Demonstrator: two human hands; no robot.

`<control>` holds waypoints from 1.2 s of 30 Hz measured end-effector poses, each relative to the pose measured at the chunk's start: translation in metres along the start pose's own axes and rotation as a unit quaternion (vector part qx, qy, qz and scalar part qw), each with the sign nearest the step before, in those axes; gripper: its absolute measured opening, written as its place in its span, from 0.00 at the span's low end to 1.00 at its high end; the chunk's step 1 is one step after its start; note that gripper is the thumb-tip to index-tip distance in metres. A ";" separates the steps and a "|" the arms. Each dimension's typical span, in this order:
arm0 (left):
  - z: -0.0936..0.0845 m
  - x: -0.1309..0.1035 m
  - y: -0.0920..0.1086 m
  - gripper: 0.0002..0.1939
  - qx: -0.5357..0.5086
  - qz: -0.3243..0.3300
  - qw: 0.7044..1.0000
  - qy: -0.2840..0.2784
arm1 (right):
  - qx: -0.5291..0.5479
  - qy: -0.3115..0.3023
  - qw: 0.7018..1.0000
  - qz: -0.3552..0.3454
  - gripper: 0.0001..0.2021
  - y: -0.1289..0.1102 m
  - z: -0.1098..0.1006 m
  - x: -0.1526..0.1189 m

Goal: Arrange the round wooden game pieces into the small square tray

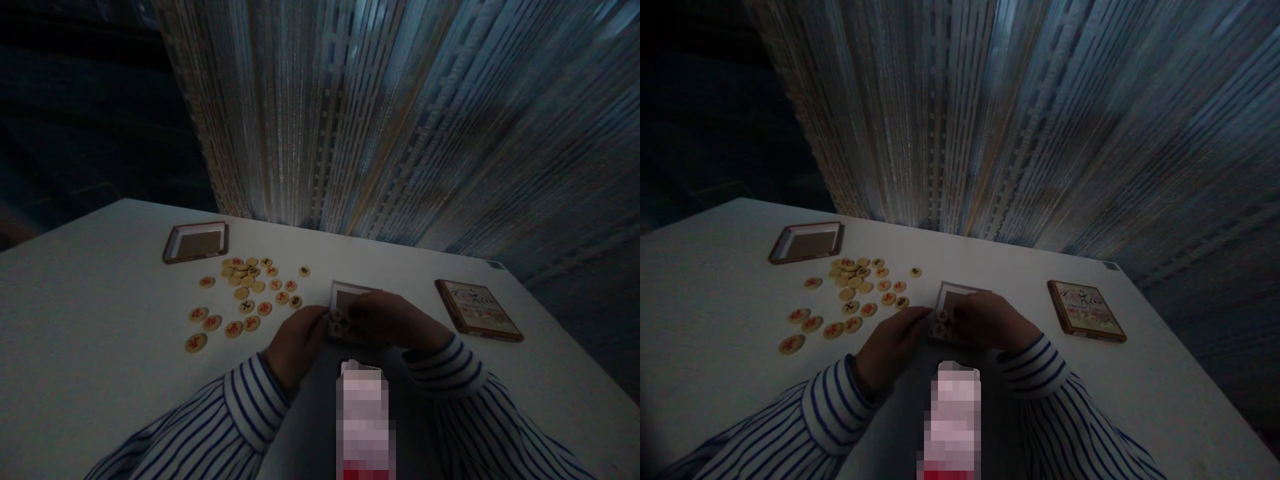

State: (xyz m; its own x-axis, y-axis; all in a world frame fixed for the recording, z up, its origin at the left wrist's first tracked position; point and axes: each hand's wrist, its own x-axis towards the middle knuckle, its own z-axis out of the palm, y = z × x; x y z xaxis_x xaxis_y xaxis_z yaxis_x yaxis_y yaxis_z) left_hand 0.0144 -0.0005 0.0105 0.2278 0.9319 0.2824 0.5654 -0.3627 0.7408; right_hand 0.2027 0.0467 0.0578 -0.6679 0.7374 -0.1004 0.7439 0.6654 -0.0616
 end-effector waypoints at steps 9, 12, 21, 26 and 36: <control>-0.001 0.000 -0.001 0.14 0.012 0.015 1.000 -0.001 | 0.016 -0.008 1.000 -0.004 0.08 0.003 -0.001 -0.003; -0.001 0.000 0.000 0.13 0.011 0.012 1.000 -0.006 | 0.003 -0.004 1.000 -0.004 0.09 0.002 0.001 -0.002; 0.000 0.000 -0.001 0.13 0.005 0.013 1.000 -0.004 | 0.004 -0.011 1.000 0.003 0.10 0.007 0.008 0.001; 0.000 0.000 -0.001 0.13 0.003 0.012 1.000 -0.005 | 0.021 -0.012 1.000 -0.006 0.09 0.006 0.006 0.001; -0.001 0.001 0.001 0.14 0.005 0.003 1.000 -0.011 | 0.037 -0.017 0.999 0.000 0.09 0.006 0.002 -0.001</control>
State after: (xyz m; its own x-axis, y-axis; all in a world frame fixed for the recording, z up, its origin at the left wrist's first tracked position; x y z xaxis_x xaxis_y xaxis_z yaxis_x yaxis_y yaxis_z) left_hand 0.0145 -0.0002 0.0118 0.2482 0.9294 0.2732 0.5723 -0.3682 0.7327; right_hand 0.2080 0.0500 0.0557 -0.6682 0.7318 -0.1340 0.7439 0.6547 -0.1340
